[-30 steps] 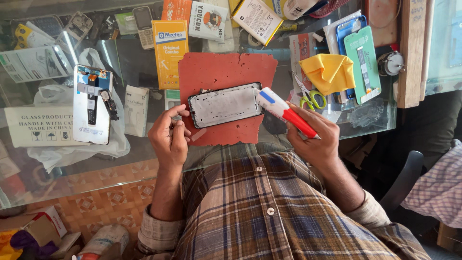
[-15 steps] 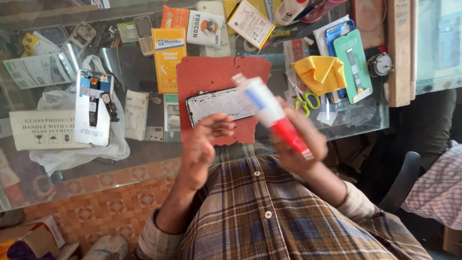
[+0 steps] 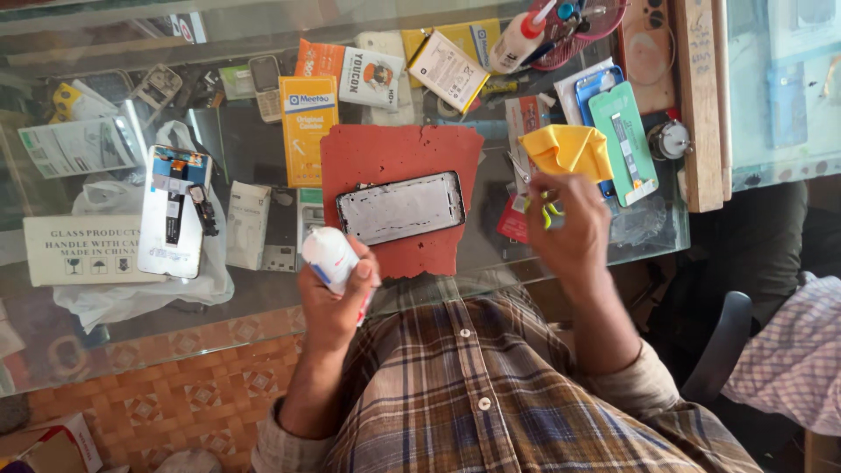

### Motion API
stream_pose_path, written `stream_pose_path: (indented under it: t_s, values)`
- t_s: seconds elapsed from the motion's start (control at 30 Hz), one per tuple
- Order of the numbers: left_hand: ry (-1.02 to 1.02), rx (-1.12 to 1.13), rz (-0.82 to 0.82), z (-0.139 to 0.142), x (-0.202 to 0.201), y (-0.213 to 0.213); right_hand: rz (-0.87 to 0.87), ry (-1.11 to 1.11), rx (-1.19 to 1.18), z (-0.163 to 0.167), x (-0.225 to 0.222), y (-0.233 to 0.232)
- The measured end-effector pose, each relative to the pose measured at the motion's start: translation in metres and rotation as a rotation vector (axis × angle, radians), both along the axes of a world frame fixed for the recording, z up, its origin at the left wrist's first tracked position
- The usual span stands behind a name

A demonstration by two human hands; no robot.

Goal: The person holds a phone frame and applies adhesive around its edge using a red and white glue pen, then caps the glue and sets it down. They pick up a phone back cover, peel its protective film, align it with the frame, and press the assembled phone parts together on a red mat while adjusting internal components.

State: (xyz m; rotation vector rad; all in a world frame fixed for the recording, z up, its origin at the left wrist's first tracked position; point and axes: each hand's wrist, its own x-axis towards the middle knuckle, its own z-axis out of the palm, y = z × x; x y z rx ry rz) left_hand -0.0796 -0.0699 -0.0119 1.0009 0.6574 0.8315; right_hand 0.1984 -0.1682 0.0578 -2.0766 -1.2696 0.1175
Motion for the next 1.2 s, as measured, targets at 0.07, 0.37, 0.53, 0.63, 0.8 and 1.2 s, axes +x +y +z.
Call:
stream_pose_path:
  t_s: [0.07, 0.37, 0.53, 0.63, 0.8, 1.2]
  values:
    - [0.116, 0.091, 0.027, 0.001, -0.010, 0.008, 0.011, -0.216, 0.016, 0.000, 0.022, 0.010]
    - [0.321, 0.342, -0.056, 0.030, 0.002, 0.012, 0.120, -0.653, -0.206, -0.008, 0.067, 0.083]
    - [0.368, 0.432, -0.086, 0.048, 0.025, 0.011, 0.123, -0.648, -0.307, -0.013, 0.072, 0.088]
    - [0.365, 0.439, -0.084, 0.055, 0.033, 0.011, 0.103, -0.638, -0.333, -0.016, 0.073, 0.090]
    - [0.416, 0.522, -0.075, 0.058, 0.039, 0.011, 0.173, -0.457, -0.074, -0.007, 0.067, 0.085]
    - [0.468, 0.772, -0.007, 0.059, 0.049, 0.008, 0.563, 1.108, 0.395, 0.028, -0.037, 0.013]
